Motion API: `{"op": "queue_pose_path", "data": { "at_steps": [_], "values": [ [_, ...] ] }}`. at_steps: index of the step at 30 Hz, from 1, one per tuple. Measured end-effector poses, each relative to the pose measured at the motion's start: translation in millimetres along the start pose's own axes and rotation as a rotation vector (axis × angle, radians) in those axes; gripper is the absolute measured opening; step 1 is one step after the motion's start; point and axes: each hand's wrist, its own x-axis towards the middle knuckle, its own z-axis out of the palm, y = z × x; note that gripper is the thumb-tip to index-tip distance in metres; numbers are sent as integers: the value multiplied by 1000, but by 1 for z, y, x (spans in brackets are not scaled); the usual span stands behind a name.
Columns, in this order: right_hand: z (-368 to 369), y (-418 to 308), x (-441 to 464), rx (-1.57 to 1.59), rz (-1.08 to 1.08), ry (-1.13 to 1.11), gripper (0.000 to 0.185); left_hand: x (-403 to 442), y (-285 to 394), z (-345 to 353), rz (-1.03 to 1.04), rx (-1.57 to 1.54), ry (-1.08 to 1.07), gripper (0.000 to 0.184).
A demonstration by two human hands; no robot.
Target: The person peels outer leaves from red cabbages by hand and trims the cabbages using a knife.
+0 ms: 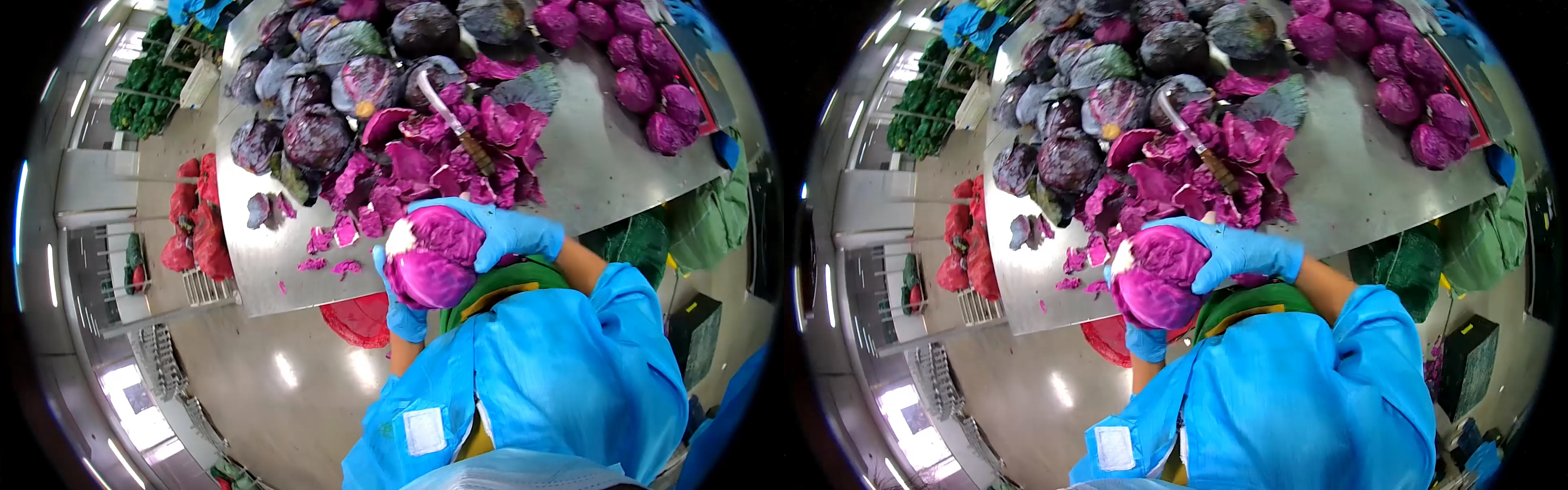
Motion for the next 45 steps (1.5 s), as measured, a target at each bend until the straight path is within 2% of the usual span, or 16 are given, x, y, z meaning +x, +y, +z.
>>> {"op": "queue_pose_path", "data": {
  "at_steps": [1, 5, 9, 11, 13, 14, 16, 19, 21, 23, 27, 29, 32, 37, 40, 45],
  "values": [
    [3, 10, -8, 95, -49, 101, 97, 9, -1, 4, -58, -177, 91, 77],
    [17, 25, -39, 633, 230, 453, 91, 8, 3, 115, 116, 222, 204, 80],
    [0, 13, -62, 505, 179, 460, 97, 26, -3, 123, -68, 131, 60, 80],
    [-18, -13, -92, 283, 357, 363, 92, 37, -4, 121, -222, -54, -40, 83],
    [-30, -53, -109, -106, 556, 449, 84, 38, -21, 132, -112, 309, -118, 83],
    [-32, -60, -116, -234, 476, 580, 84, 40, -31, 140, -55, 491, -166, 84],
    [-34, -71, -132, -480, 310, 849, 96, 53, -41, 145, -192, 180, -223, 85],
    [-10, -98, -129, -672, -82, 881, 108, 71, -54, 167, -382, -56, -119, 88],
    [-30, -74, -121, -764, -193, 808, 119, 70, -59, 196, -345, 146, 15, 98],
    [-50, -50, -121, -661, -142, 913, 113, 70, -61, 211, -290, 396, -5, 104],
    [-85, -37, -140, 365, -214, 871, 92, 67, -33, 214, -278, 558, -331, 104],
    [-87, -49, -140, 796, -252, 817, 86, 71, -35, 211, -168, 621, -171, 81],
    [-94, -47, -150, 1032, -240, 713, 84, 90, -56, 200, -4, 751, 65, 61],
    [-107, -34, -153, 1226, -371, 532, 81, 104, -83, 218, 20, 943, -20, 65],
    [-100, -35, -154, 909, -405, 841, 83, 110, -109, 232, -89, 798, 37, 72],
    [-102, -55, -175, -132, -455, 1172, 113, 115, -133, 268, -723, 42, -246, 108]
  ]
}}
